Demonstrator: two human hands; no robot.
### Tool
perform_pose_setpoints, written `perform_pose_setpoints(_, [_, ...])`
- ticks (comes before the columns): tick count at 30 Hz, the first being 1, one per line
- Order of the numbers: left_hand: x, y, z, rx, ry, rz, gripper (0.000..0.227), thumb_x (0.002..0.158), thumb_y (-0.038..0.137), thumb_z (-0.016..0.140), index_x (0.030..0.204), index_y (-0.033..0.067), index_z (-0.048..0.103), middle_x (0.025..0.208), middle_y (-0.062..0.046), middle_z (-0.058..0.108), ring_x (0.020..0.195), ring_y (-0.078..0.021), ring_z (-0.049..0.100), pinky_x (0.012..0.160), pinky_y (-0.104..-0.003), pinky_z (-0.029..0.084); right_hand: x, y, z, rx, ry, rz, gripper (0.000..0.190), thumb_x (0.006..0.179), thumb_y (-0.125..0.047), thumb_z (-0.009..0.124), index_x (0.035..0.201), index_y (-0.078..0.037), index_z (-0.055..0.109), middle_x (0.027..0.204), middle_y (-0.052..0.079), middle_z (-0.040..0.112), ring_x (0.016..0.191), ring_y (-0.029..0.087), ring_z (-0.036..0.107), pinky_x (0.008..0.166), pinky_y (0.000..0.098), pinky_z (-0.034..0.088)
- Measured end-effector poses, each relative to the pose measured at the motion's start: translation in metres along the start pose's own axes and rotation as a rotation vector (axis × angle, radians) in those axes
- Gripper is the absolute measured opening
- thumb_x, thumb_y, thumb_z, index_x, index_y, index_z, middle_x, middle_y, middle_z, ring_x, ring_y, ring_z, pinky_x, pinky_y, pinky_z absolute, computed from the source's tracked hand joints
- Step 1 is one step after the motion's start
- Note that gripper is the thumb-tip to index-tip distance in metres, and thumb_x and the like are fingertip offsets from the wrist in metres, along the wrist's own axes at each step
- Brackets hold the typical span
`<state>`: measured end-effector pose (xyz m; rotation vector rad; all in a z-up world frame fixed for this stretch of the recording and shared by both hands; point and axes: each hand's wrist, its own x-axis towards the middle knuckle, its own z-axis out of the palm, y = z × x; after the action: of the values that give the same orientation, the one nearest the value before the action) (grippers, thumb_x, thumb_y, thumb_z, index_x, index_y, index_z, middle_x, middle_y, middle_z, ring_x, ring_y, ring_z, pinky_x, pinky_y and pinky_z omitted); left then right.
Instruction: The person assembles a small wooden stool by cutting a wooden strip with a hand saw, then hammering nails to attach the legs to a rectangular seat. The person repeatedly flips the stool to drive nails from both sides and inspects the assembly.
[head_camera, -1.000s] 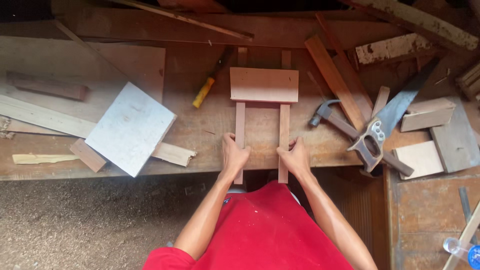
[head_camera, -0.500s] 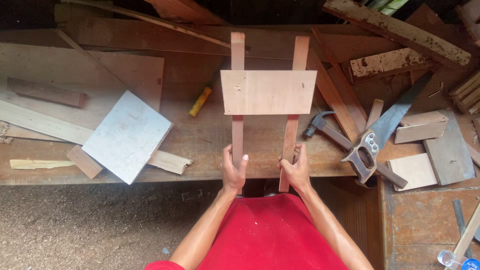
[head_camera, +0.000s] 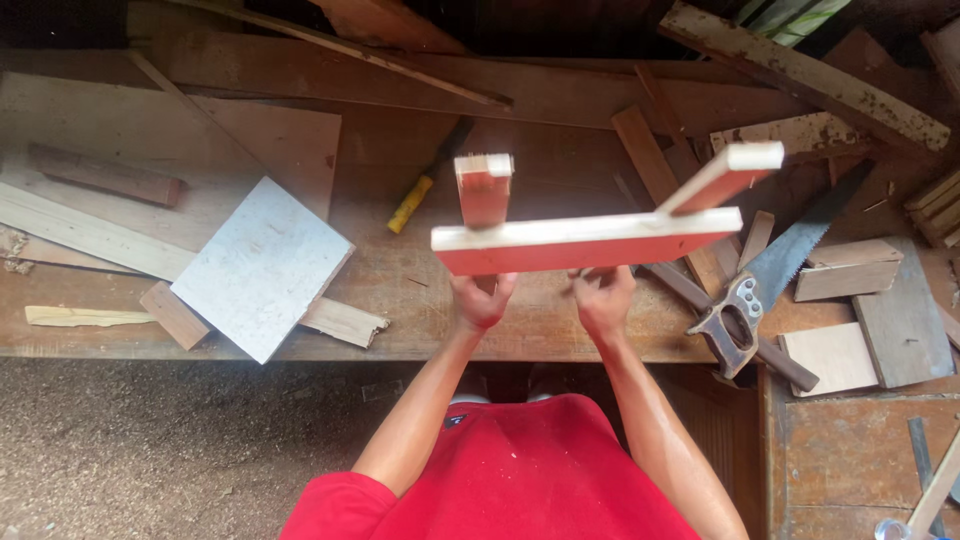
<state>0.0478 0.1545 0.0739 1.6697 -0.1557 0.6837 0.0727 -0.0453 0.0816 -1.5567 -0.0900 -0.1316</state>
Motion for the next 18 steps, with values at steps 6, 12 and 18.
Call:
perform_pose_setpoints(6, [-0.004,-0.015,0.013,-0.016,0.004,-0.226,0.019,0.079,0.011,0.076,0.096,0.002,0.072,0.076,-0.001,0.066,0.05,-0.0127,0.047,0.045,-0.029,0.034,0.011,0.007,-0.001,-0.039,0.078,-0.168,0.018,0.086,0.013,0.068,0.102,0.004,0.068,0.095,0.012,0.072,0.084,0.02,0.071,0.075,0.0339,0.06])
perform_pose_setpoints(12, [0.008,-0.021,0.017,0.184,-0.039,0.049,0.025,0.089,0.017,0.075,0.072,0.0098,0.057,0.067,-0.005,0.054,0.059,-0.009,0.051,0.053,-0.028,0.039,0.018,0.011,-0.007,-0.001,0.055,-0.086,0.017,0.081,0.012,0.066,0.083,0.0,0.053,0.078,0.007,0.058,0.073,0.014,0.056,0.064,0.0299,0.05])
perform_pose_setpoints(18, [0.018,0.002,0.003,0.099,-0.167,-0.267,0.042,0.1,0.022,0.081,0.072,0.0027,0.056,0.06,0.0,0.045,0.055,-0.0115,0.044,0.053,-0.031,0.037,0.004,0.0,-0.031,0.256,-0.056,0.054,0.014,0.078,0.005,0.055,0.089,-0.002,0.058,0.076,0.003,0.06,0.067,0.011,0.06,0.059,0.0269,0.051])
